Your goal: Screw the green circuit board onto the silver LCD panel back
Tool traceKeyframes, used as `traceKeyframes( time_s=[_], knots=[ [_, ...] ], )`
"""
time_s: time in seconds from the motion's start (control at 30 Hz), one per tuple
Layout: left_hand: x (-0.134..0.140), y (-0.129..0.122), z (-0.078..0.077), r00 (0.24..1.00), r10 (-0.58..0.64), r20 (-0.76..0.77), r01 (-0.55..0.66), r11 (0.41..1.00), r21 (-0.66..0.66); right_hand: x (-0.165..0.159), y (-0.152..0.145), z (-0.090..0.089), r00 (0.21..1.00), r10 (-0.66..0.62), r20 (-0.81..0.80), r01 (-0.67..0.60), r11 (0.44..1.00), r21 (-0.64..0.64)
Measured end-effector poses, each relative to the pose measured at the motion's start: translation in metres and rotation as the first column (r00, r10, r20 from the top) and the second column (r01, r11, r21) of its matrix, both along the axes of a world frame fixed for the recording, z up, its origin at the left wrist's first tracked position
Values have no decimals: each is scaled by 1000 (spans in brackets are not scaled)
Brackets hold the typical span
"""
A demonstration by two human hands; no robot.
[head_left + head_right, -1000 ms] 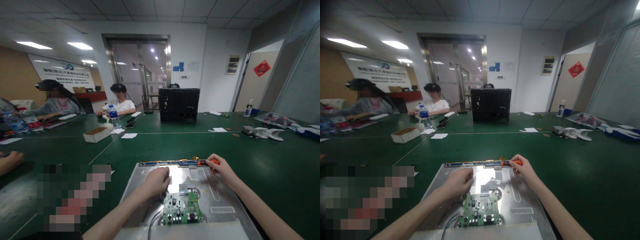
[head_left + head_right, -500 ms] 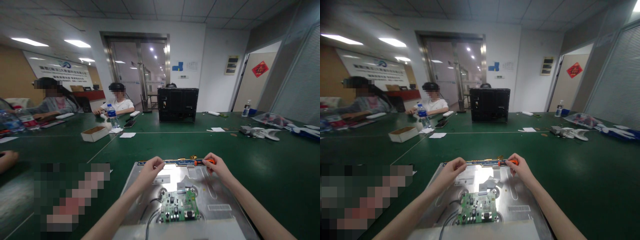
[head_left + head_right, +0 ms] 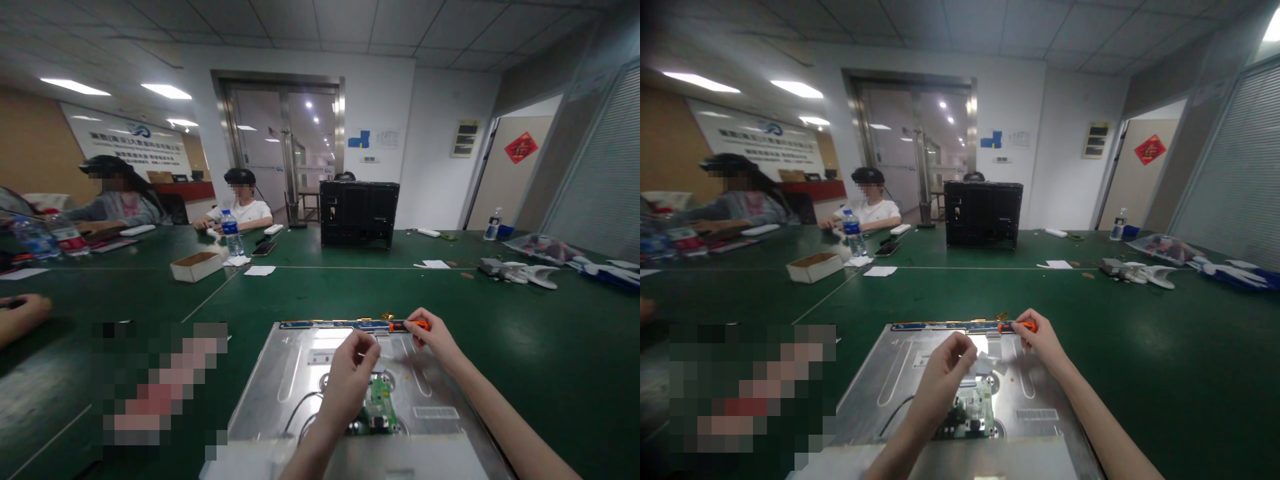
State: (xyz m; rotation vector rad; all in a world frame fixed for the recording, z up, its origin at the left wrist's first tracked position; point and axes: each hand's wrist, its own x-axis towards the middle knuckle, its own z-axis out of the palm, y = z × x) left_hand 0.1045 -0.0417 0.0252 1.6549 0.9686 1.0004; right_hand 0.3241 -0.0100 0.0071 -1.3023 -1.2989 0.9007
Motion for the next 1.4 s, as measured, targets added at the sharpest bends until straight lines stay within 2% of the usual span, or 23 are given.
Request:
traceKeyframes(
  time_s=[0.07, 0.17, 0.27, 0.4, 0.53, 0.7, 0.8, 1.0, 1.27, 1.4],
  knots=[
    [10, 0, 12, 985, -79, -155, 106, 979, 175, 1, 0, 1, 1000, -3, 9, 2, 1000, 6],
    [15, 11, 26, 897, -118, -426, 274, 904, 327, 2, 0, 1, 1000, 1, 15, -2, 1000, 16],
    [12, 30, 25, 807, -192, -558, 411, 861, 299, 2, 1, -1, 1000, 13, 17, -13, 1000, 23],
    [4, 46, 7, 703, -193, -685, 442, 873, 208, 3, 3, -3, 999, 29, 19, -30, 999, 26],
    [-2, 46, -4, 687, -241, -686, 493, 847, 197, 4, 3, -5, 999, 38, 20, -39, 999, 27],
    [0, 43, -8, 683, -215, -698, 522, 812, 262, 6, 3, -6, 999, 50, 22, -51, 998, 34],
    [2, 44, -15, 647, -159, -746, 546, 780, 307, 7, 4, -8, 998, 60, 23, -61, 997, 40],
    [5, 43, -24, 622, -20, -783, 546, 727, 415, 6, 3, -8, 996, 85, 21, -86, 995, 43],
    [7, 39, -27, 612, 42, -789, 557, 685, 469, 3, 1, -5, 996, 88, 17, -88, 995, 44],
    [11, 36, -31, 596, 54, -801, 557, 691, 460, 1, 2, -6, 997, 82, 15, -83, 995, 46]
  ],
)
